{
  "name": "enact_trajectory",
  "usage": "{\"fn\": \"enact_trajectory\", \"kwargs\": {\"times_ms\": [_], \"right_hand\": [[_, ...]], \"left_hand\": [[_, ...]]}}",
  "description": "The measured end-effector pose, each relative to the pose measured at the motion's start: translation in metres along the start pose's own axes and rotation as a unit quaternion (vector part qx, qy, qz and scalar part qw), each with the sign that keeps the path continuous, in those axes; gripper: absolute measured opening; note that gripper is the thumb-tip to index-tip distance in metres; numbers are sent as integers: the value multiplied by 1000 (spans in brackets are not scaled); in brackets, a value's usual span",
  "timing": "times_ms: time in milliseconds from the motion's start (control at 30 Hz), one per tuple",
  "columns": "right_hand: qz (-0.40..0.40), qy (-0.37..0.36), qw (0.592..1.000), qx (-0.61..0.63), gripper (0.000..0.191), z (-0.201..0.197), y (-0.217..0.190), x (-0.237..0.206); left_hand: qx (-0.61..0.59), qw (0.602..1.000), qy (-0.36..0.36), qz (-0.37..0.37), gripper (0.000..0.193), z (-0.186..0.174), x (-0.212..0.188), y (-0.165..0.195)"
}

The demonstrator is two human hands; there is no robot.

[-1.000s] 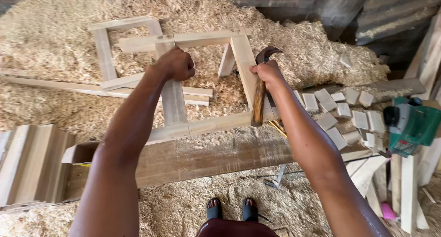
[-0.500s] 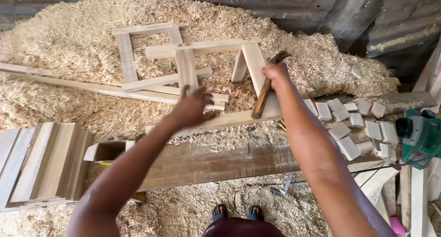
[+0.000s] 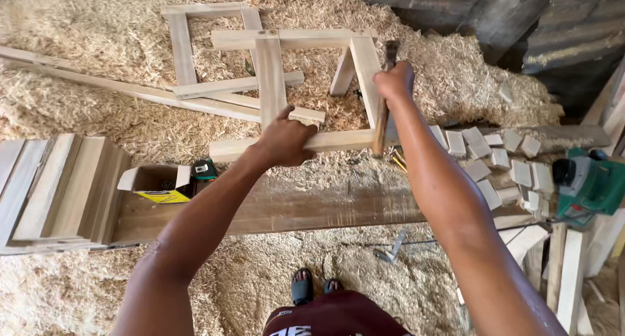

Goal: The person assembles a wooden frame by hand, using a hammer to drive nails into pre-drilled holes. They position and secure multiple wooden pieces to form a rectangular frame, then flip and adjust the structure to continue nailing.

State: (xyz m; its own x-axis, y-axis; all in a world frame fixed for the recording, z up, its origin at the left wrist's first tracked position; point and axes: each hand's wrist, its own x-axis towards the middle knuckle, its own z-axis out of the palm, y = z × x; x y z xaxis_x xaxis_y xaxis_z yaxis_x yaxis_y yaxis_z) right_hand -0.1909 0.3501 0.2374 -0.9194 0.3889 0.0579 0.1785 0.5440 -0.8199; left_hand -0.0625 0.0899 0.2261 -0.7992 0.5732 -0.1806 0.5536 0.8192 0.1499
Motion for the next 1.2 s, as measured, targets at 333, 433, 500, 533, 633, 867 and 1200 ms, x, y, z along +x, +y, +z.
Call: {"fn": "enact_trajectory", "kwargs": {"times_ms": [333,433,500,533,633,867,1200], "right_hand": [[-243,-234,941,-33,58,-34,-7,-109],[-353,-229,907,-24,41,-32,-8,-133],[-387,-209,898,-13,42,-27,-10,-143],[-405,-204,891,-2,43,-22,-11,-147],[-305,-200,930,-36,37,-6,-14,-158],[-482,-128,862,-87,30,37,-26,-185],[-350,-122,925,-84,28,86,-72,-266]], "left_hand": [[17,992,114,-51,23,-13,25,23],[18,985,161,-59,26,-10,25,18],[-2,982,169,-84,24,-6,26,13],[-18,978,193,-81,28,-4,25,11],[-17,966,251,-53,33,0,18,1],[-79,959,269,-39,33,-7,-27,-25],[-31,980,195,-33,34,-14,-102,-64]]}}
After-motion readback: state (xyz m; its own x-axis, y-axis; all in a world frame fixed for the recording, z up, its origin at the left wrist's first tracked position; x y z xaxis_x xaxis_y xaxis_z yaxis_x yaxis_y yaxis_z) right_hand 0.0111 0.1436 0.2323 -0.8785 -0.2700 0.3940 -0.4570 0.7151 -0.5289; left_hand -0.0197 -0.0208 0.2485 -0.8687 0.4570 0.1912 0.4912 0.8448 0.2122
